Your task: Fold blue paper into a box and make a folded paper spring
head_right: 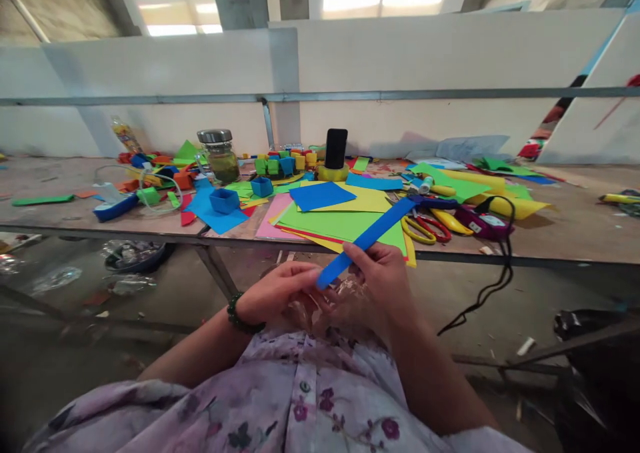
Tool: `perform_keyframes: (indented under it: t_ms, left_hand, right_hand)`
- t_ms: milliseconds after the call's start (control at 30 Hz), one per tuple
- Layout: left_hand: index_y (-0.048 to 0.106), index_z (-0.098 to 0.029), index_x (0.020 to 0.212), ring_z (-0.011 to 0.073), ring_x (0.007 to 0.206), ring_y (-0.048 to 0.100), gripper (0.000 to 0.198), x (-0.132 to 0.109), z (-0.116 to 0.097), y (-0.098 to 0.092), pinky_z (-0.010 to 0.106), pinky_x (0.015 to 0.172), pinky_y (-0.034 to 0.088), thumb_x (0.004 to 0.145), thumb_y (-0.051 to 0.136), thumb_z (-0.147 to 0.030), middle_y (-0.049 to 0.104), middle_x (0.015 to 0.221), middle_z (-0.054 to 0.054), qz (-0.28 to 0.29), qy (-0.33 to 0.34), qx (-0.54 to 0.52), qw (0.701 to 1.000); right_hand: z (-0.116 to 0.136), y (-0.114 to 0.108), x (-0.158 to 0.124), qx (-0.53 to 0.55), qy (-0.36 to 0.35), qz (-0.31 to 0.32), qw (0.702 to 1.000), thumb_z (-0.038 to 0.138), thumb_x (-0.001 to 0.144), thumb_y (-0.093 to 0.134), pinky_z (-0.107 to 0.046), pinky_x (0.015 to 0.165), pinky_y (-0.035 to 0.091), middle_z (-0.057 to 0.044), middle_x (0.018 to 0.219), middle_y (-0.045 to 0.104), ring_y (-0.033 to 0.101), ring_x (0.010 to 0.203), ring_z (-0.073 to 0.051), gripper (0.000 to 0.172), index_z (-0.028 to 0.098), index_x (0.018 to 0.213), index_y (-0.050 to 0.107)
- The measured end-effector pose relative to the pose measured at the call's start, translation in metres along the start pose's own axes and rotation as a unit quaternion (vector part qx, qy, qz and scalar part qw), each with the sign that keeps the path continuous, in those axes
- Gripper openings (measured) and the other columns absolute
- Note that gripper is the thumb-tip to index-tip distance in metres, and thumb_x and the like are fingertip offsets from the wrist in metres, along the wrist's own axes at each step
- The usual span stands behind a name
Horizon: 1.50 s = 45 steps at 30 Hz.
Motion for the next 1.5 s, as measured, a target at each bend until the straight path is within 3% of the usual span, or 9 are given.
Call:
perform_keyframes:
  t_ms: [133,200,267,367,533,700,833,967,1500]
  left_hand:
    - [0.066,-0.01,0.077,0.0135,0.054,0.062,0.053,0.005,0.001,-0.011,0.024,0.056,0.048,0.063,0.073,-0.061,0.07,0.066,0.008,-0.07,0.039,0.011,0.997]
    - [0.069,-0.009,0.084,0.016,0.061,0.065,0.051,0.003,-0.006,-0.026,0.027,0.065,0.05,0.068,0.071,-0.058,0.071,0.071,0.009,-0.146,0.093,0.002,0.985]
    - [0.071,-0.01,0.096,0.0198,0.079,0.068,0.045,0.0,-0.013,-0.035,0.028,0.075,0.049,0.073,0.07,-0.049,0.073,0.083,0.011,-0.186,0.133,-0.039,0.973]
    - [0.072,-0.014,0.102,0.0211,0.1,0.063,0.036,-0.003,-0.016,-0.032,0.026,0.082,0.044,0.075,0.071,-0.038,0.072,0.1,0.011,-0.177,0.148,-0.119,0.966]
    - [0.075,-0.016,0.092,0.0151,0.082,0.062,0.026,0.0,-0.001,-0.012,0.024,0.074,0.042,0.072,0.072,-0.032,0.073,0.095,0.007,-0.129,0.089,-0.185,0.97]
    - [0.075,-0.012,0.092,0.0136,0.078,0.061,0.026,0.005,0.003,-0.007,0.025,0.078,0.043,0.073,0.07,-0.029,0.072,0.089,0.007,-0.076,0.066,-0.203,0.974]
    - [0.074,-0.01,0.083,0.0114,0.067,0.061,0.028,0.007,0.006,-0.019,0.023,0.071,0.045,0.065,0.08,-0.031,0.07,0.074,0.005,-0.111,0.052,-0.181,0.976]
    - [0.073,-0.008,0.075,0.0115,0.061,0.061,0.029,0.006,0.005,-0.016,0.023,0.065,0.045,0.06,0.083,-0.031,0.069,0.068,0.004,-0.112,0.042,-0.169,0.978]
    - [0.075,-0.011,0.075,0.0124,0.064,0.06,0.034,-0.005,-0.006,-0.014,0.024,0.067,0.046,0.056,0.084,-0.037,0.07,0.071,0.004,-0.161,0.084,-0.099,0.978]
  right_hand:
    - [0.01,0.014,-0.013,-0.147,-0.071,0.065,0.984,0.052,0.083,0.058,-0.022,0.037,0.033,0.002,0.044,0.049,0.043,0.04,-0.009,0.048,0.016,0.052,0.057]
    - [0.022,0.006,-0.017,-0.212,-0.159,0.01,0.964,0.045,0.088,0.055,-0.022,0.039,0.039,0.002,0.048,0.055,0.049,0.042,-0.01,0.037,0.017,0.066,0.066]
    - [0.039,0.004,-0.028,-0.259,-0.287,-0.033,0.922,0.034,0.087,0.06,-0.023,0.049,0.048,-0.001,0.066,0.066,0.059,0.052,-0.012,0.018,0.02,0.091,0.07]
    - [0.053,0.023,-0.047,-0.309,-0.44,0.008,0.843,0.018,0.087,0.059,-0.024,0.063,0.054,-0.004,0.089,0.068,0.065,0.07,-0.014,0.029,0.027,0.113,0.066]
    - [0.057,0.037,-0.064,-0.343,-0.536,-0.002,0.771,0.011,0.082,0.064,-0.024,0.062,0.052,-0.003,0.081,0.063,0.061,0.069,-0.013,0.026,0.025,0.103,0.069]
    - [0.047,0.03,-0.068,-0.298,-0.537,0.023,0.789,0.007,0.082,0.061,-0.025,0.065,0.052,-0.002,0.083,0.064,0.062,0.074,-0.014,0.027,0.026,0.099,0.071]
    - [0.04,0.03,-0.07,-0.289,-0.518,0.048,0.804,0.009,0.083,0.06,-0.026,0.064,0.052,-0.003,0.085,0.063,0.061,0.073,-0.014,0.027,0.027,0.1,0.072]
    - [0.043,0.034,-0.075,-0.283,-0.519,0.079,0.803,0.007,0.083,0.06,-0.026,0.063,0.052,-0.005,0.087,0.062,0.061,0.074,-0.015,0.027,0.024,0.1,0.071]
    - [0.047,0.034,-0.081,-0.296,-0.514,0.099,0.799,0.007,0.083,0.061,-0.028,0.064,0.051,-0.005,0.085,0.062,0.06,0.074,-0.016,0.026,0.021,0.104,0.067]
Point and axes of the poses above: each hand's wrist, its own x-axis towards the middle knuckle, its own y-axis out of the palm, z = x × y, the point moved 8 cm from there along x, towards the middle knuckle
